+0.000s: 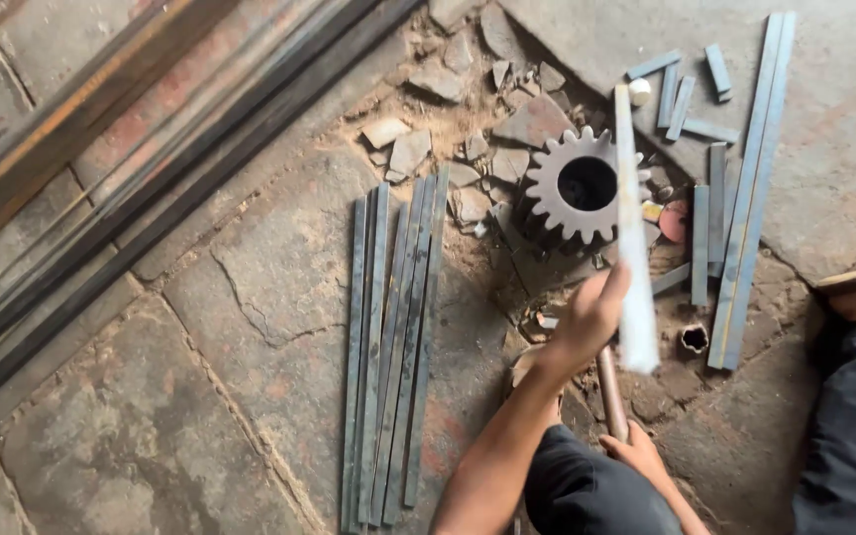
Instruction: The person holds metal bars against a large gear on the ground and strikes them with a hammer. They reposition the gear and bars several times, continuing to strike the metal at different points.
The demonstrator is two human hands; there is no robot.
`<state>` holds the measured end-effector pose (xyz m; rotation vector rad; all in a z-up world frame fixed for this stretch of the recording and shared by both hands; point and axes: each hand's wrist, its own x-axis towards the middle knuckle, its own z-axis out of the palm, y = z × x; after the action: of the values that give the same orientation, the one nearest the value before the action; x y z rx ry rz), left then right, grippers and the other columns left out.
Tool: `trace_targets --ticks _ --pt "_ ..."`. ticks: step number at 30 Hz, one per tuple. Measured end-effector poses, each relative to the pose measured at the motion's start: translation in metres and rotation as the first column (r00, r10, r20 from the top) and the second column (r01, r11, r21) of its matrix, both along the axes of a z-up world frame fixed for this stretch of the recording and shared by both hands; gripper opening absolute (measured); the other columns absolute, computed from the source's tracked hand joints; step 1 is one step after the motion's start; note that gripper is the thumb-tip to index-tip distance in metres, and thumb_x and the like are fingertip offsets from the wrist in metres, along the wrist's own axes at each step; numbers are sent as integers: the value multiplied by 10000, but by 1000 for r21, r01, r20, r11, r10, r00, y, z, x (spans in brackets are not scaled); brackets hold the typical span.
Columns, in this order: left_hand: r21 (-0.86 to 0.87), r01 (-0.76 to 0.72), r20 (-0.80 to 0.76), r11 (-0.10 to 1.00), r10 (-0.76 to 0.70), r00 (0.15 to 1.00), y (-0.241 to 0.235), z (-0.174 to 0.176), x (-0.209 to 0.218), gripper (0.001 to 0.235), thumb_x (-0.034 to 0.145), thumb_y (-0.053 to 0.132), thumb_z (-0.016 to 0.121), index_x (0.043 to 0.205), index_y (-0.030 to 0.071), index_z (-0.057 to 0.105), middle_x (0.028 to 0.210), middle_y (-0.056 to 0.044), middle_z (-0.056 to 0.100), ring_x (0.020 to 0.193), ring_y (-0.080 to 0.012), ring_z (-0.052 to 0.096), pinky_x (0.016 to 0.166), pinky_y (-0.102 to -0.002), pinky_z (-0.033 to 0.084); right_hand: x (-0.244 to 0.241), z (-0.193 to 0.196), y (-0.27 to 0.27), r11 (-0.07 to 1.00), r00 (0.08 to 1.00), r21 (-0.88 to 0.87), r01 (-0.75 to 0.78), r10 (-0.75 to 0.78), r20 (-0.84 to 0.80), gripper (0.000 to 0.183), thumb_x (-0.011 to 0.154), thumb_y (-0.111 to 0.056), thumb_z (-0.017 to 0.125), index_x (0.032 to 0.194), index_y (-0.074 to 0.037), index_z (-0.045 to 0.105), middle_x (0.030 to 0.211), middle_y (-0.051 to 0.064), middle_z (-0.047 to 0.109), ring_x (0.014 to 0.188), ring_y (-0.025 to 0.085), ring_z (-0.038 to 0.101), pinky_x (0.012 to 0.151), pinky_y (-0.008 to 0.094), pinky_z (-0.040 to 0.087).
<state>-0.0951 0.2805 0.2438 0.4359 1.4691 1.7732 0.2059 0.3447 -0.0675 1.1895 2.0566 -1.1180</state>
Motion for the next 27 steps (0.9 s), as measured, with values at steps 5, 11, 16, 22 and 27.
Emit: trace_targets --ticks 5,11,16,22,27 --pt "-720 -45 -223 693 -170 960 -81 -67 38 385 876 300 736 1057 -18 618 898 -200 728 815 -303 746 751 -438 598 -29 84 20 927 919 -220 304 -346 -190 392 880 -377 716 996 -11 635 704 121 657 562 221 617 505 389 495" --pt "-605 -281 -316 745 99 944 -109 -228 39 397 976 347 502 1072 -29 583 843 -307 741 878 -422 741 860 -514 554 -130 281 50 976 698 44 211 -119 -706 198 1025 -243 481 1100 -64 522 721 52 665 511 129 601 407 302 513" --pt "-637 -389 -451 666 87 888 -100 -251 43 568 1037 498 443 995 -13 688 943 -301 690 952 -503 630 843 -589 490 -205 269 70 979 242 -92 182 -136 -961 247 1050 -106 521 1242 -28 385 839 58 641 651 123 663 478 260 515" --pt "-701 -263 -284 663 78 956 -95 -218 33 612 1039 539 374 955 15 680 837 -277 745 950 -446 707 895 -519 532 -219 168 110 869 696 472 145 250 -673 284 1031 -159 635 1186 -21 441 692 136 616 531 213 609 503 328 432" --pt "-690 -326 -349 646 98 932 -116 -228 54 619 1028 523 385 1002 11 731 976 -296 694 1005 -493 650 869 -544 521 -223 262 108 935 649 -44 351 -277 -709 102 1046 -113 530 1067 -15 510 775 78 625 547 191 580 423 356 497"
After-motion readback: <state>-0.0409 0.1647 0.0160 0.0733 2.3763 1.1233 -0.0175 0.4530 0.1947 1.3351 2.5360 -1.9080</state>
